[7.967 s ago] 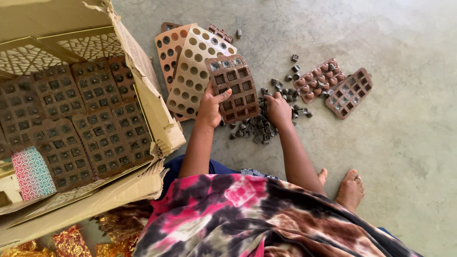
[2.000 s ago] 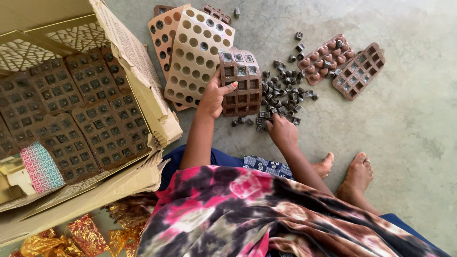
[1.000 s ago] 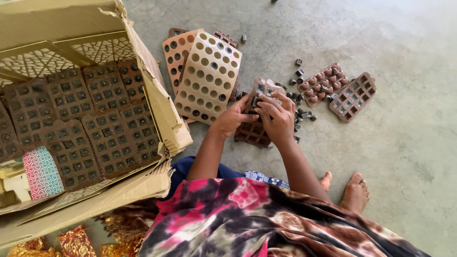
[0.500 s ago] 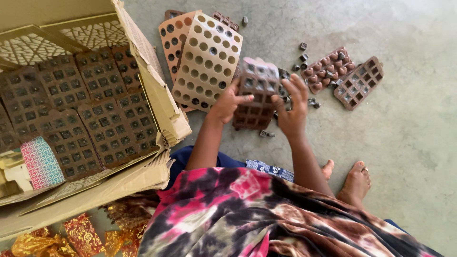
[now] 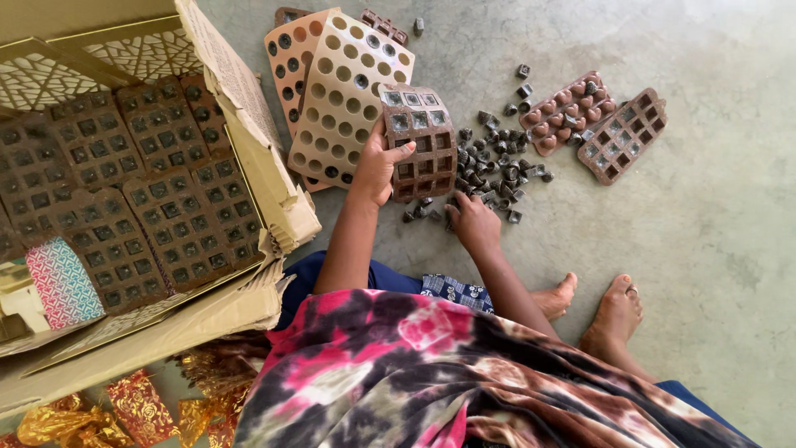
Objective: The person sits on the floor and places small, dark, square-shaped objects into the cavities of brown plastic molds. They pick up the objects from a pile on the floor and insert them one by one into the mold slots. The person handles multiple molds, filling them with the small objects and occasionally placing filled molds into a cardboard box.
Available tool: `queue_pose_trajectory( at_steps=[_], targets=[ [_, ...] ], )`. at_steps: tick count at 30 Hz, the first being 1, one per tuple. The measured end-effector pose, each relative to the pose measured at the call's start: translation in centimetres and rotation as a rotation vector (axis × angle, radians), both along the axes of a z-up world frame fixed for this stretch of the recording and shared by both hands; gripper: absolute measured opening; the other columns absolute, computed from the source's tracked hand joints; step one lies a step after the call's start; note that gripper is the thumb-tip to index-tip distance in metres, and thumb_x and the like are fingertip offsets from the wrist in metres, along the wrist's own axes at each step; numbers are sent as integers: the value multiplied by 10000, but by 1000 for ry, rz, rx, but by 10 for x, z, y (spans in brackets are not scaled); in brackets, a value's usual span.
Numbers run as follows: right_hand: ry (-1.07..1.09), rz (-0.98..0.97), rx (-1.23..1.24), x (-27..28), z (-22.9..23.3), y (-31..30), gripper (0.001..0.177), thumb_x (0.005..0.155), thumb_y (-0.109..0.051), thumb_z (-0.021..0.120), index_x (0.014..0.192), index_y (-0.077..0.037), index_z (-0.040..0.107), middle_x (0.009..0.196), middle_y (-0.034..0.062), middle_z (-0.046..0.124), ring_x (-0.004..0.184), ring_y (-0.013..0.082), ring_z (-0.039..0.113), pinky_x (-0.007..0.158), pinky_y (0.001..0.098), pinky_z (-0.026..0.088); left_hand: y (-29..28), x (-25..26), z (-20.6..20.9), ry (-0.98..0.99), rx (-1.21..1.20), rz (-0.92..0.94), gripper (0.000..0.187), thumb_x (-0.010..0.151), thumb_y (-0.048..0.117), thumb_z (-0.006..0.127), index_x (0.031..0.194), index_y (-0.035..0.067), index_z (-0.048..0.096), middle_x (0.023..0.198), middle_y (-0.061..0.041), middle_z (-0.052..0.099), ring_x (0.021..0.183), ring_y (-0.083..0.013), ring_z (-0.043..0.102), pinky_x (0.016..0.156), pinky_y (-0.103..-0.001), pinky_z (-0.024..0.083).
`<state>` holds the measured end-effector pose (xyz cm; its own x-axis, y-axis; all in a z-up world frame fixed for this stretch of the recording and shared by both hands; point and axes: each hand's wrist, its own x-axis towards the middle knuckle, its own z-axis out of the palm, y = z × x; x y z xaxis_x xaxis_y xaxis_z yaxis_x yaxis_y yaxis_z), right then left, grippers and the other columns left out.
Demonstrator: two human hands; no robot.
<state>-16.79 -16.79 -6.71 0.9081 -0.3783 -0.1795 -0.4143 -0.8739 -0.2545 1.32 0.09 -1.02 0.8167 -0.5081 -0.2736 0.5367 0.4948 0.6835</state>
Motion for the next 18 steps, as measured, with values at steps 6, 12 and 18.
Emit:
queue_pose_trajectory(
  at_steps=[6, 12, 18],
  targets=[
    [300, -11, 26, 20, 15, 0, 403, 951, -408, 650, 1327, -260, 645, 1139, 204, 664, 966, 379, 704, 735, 472, 580, -1, 0, 3, 9, 38, -22, 718, 871, -118, 643, 1537, 25, 416, 1372, -113, 614, 1259, -220, 577, 1109, -355, 449],
    [197, -33, 68, 10, 6, 3, 436, 922, -312, 633, 1356, -272, 630, 1140, 187, 677, 998, 387, 694, 802, 492, 566, -1, -1, 6, 6, -5, -23, 745, 860, -122, 644, 1547, 34, 400, 1376, -107, 600, 1253, -210, 570, 1105, -350, 443],
    [-43, -283, 674, 5, 26, -37, 474, 993, -181, 608, 1462, -241, 597, 1036, 107, 681, 852, 214, 646, 738, 348, 542, 1, -2, 5, -11, -34, -35, 757, 854, -128, 644, 1551, 38, 398, 1388, -95, 595, 1264, -206, 561, 1122, -348, 426]
  ],
)
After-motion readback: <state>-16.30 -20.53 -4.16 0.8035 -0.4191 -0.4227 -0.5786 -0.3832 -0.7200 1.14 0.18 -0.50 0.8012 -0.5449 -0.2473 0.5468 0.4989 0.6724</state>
